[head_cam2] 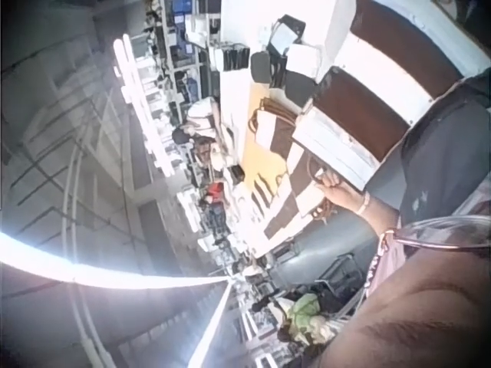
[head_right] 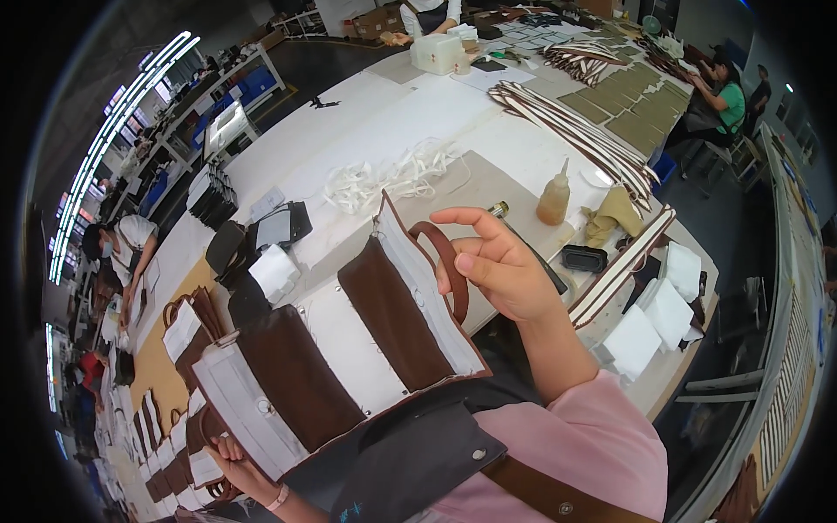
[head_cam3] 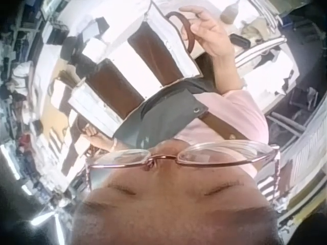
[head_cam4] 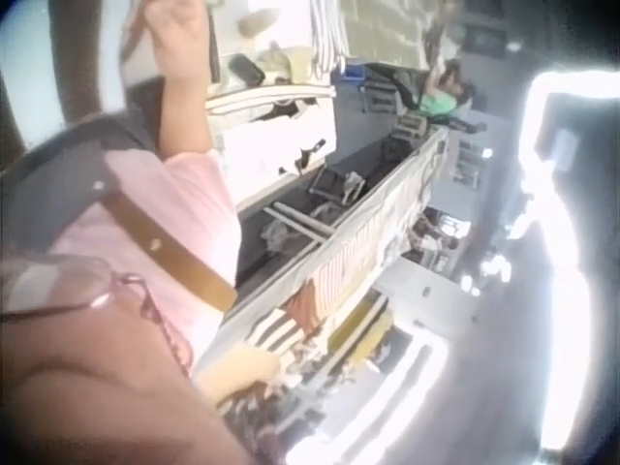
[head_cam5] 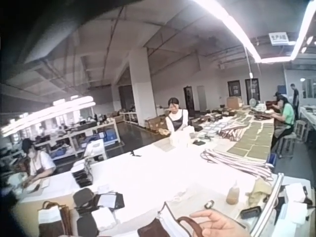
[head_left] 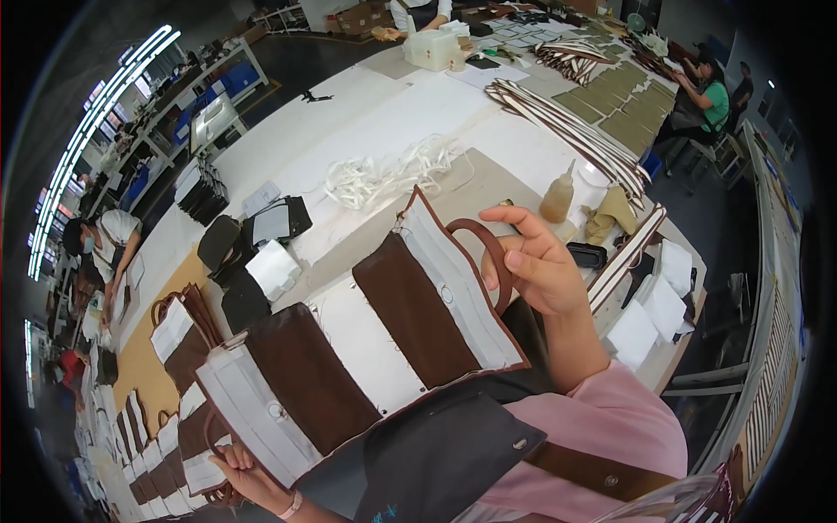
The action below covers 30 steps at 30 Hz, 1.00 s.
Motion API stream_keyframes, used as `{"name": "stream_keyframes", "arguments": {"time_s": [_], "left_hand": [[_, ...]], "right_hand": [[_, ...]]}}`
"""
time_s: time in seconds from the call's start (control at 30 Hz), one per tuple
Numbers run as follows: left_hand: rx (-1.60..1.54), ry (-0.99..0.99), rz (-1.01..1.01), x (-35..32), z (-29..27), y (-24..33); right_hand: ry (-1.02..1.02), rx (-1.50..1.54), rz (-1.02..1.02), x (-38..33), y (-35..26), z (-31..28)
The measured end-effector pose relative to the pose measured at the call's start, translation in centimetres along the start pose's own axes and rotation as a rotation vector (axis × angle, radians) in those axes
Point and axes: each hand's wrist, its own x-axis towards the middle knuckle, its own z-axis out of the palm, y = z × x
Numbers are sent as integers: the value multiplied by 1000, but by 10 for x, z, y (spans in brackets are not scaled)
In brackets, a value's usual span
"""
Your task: Assembling and inspecting a leather bag by applying adhesive strips and hammering components.
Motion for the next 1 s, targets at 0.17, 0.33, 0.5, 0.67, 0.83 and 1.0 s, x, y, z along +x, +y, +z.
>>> {"name": "stream_keyframes", "arguments": {"time_s": [0.17, 0.33, 0.5, 0.67, 0.83, 1.0], "left_hand": [[59, -29, -65, 0, -15, -3], [9, 74, -62, -7, -1, 1], [24, 89, -24, -6, -3, 4], [-4, 113, -63, -1, -10, 5], [46, 95, -106, 4, -22, 8], [83, 132, -88, 4, -25, 7]], "right_hand": [[-36, 9, 40, 0, 1, 8], [6, -31, 24, -2, 0, 13], [3, -31, 26, -2, -2, 15], [31, -46, 17, 0, -2, 15], [37, -31, 22, 0, 2, 11], [80, -64, 51, 2, 7, 5]]}}
